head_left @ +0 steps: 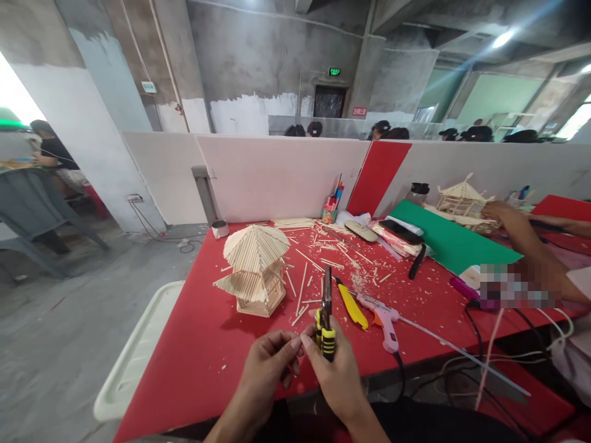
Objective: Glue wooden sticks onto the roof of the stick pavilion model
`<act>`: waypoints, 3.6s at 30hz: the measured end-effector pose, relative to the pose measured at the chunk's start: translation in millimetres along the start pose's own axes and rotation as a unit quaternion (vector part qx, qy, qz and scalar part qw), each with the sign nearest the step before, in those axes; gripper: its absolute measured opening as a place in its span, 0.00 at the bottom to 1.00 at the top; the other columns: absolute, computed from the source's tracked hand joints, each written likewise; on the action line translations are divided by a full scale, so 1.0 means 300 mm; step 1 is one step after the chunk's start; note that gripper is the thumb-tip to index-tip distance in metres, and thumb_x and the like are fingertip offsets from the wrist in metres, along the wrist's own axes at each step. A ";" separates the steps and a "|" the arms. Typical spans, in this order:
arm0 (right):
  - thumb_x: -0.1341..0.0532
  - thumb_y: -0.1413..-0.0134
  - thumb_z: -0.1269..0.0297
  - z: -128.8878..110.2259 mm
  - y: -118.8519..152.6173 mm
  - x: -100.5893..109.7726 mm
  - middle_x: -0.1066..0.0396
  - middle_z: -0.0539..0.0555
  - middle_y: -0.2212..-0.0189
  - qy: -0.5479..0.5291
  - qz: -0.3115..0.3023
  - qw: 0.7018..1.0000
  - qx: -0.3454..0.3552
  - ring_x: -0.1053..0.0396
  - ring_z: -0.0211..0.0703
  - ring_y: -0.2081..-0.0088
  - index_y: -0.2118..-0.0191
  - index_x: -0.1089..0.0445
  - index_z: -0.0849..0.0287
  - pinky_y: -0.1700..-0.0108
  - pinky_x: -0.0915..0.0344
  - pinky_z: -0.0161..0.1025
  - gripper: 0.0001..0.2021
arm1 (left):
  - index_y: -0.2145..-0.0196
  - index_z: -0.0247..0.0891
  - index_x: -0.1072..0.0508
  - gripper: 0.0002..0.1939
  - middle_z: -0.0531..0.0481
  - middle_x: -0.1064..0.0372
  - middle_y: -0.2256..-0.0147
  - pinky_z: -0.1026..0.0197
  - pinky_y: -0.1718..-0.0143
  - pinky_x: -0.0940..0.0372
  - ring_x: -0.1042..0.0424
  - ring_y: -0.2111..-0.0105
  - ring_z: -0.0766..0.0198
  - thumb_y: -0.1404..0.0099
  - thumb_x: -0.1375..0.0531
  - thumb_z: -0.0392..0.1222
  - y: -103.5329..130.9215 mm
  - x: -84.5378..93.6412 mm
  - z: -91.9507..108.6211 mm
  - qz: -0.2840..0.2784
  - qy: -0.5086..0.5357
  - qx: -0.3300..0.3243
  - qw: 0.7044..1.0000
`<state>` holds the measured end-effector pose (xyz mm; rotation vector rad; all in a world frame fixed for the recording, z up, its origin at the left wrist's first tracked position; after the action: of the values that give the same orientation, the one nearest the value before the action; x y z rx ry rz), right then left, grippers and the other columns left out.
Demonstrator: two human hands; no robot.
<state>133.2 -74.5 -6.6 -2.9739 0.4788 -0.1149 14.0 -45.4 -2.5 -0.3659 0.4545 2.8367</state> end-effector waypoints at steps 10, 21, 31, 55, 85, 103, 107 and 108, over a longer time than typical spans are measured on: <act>0.39 0.50 0.50 -0.006 0.004 0.010 0.29 0.53 0.72 0.008 0.011 1.000 0.007 0.30 0.42 0.70 0.66 0.34 0.59 0.66 0.32 0.36 0.16 | 0.78 0.39 0.21 0.06 0.47 0.30 0.78 0.66 0.76 0.42 0.34 0.77 0.63 0.45 0.35 0.41 0.014 0.020 0.024 0.040 -0.216 -0.220 0.950; 0.38 0.51 0.50 -0.033 0.013 0.001 0.30 0.51 0.72 -0.037 0.009 0.999 -0.004 0.31 0.39 0.72 0.66 0.34 0.58 0.68 0.31 0.36 0.16 | 0.79 0.39 0.21 0.06 0.48 0.31 0.79 0.65 0.78 0.41 0.35 0.80 0.64 0.48 0.33 0.43 0.031 -0.010 0.019 0.066 -0.140 -0.224 0.962; 0.37 0.62 0.72 0.084 0.097 0.045 0.35 0.55 0.46 0.052 -0.012 0.998 -0.035 0.40 0.51 0.42 0.44 0.37 0.55 0.41 0.43 0.45 0.33 | 0.74 0.34 0.26 0.16 0.54 0.34 0.83 0.71 0.86 0.47 0.43 0.87 0.75 0.50 0.31 0.50 0.009 0.008 0.009 0.069 0.035 -0.119 0.990; 0.47 0.63 0.77 0.174 0.172 0.005 0.39 0.59 0.43 0.333 0.035 0.936 0.105 0.42 0.51 0.41 0.39 0.48 0.60 0.41 0.42 0.49 0.38 | 0.75 0.34 0.26 0.13 0.54 0.33 0.84 0.69 0.87 0.42 0.39 0.87 0.71 0.49 0.34 0.48 -0.006 0.020 0.046 0.044 -0.054 -0.142 0.987; 0.45 0.51 0.68 0.173 0.158 -0.035 0.37 0.62 0.47 0.418 0.095 0.890 0.156 0.38 0.57 0.45 0.38 0.52 0.58 0.47 0.38 0.55 0.33 | 0.75 0.35 0.27 0.13 0.56 0.33 0.82 0.70 0.86 0.41 0.38 0.86 0.72 0.49 0.33 0.48 -0.023 0.020 0.015 0.071 0.014 -0.140 0.987; 0.44 0.50 0.69 0.138 0.158 -0.054 0.37 0.64 0.49 0.478 0.110 0.862 0.127 0.39 0.60 0.47 0.36 0.57 0.59 0.49 0.41 0.56 0.35 | 0.74 0.36 0.24 0.07 0.54 0.32 0.83 0.67 0.82 0.38 0.36 0.85 0.69 0.48 0.36 0.43 -0.021 0.018 0.011 0.146 -0.081 -0.199 0.966; 0.45 0.50 0.70 0.142 0.160 -0.056 0.37 0.64 0.49 0.474 0.113 0.865 0.122 0.39 0.61 0.48 0.37 0.57 0.59 0.49 0.41 0.56 0.35 | 0.74 0.37 0.24 0.05 0.55 0.33 0.82 0.67 0.81 0.38 0.36 0.83 0.68 0.45 0.39 0.41 -0.021 0.013 0.014 0.151 -0.127 -0.238 0.951; 0.45 0.51 0.69 0.145 0.160 -0.055 0.37 0.65 0.49 0.475 0.113 0.864 0.122 0.39 0.61 0.48 0.37 0.57 0.59 0.49 0.40 0.56 0.35 | 0.74 0.38 0.25 0.05 0.55 0.33 0.82 0.67 0.81 0.38 0.36 0.83 0.68 0.44 0.39 0.40 -0.022 0.013 0.013 0.149 -0.134 -0.242 0.949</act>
<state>106.9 -109.5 -57.2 -2.3799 0.8064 -1.5130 11.5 -37.1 -1.7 0.0146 -0.2753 3.2065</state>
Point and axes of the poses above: each hand's wrist, its own y-axis away from the middle knuckle, its own x-axis out of the back of the hand, z = x × y, the point moved 1 cm from there along -y, towards the middle knuckle
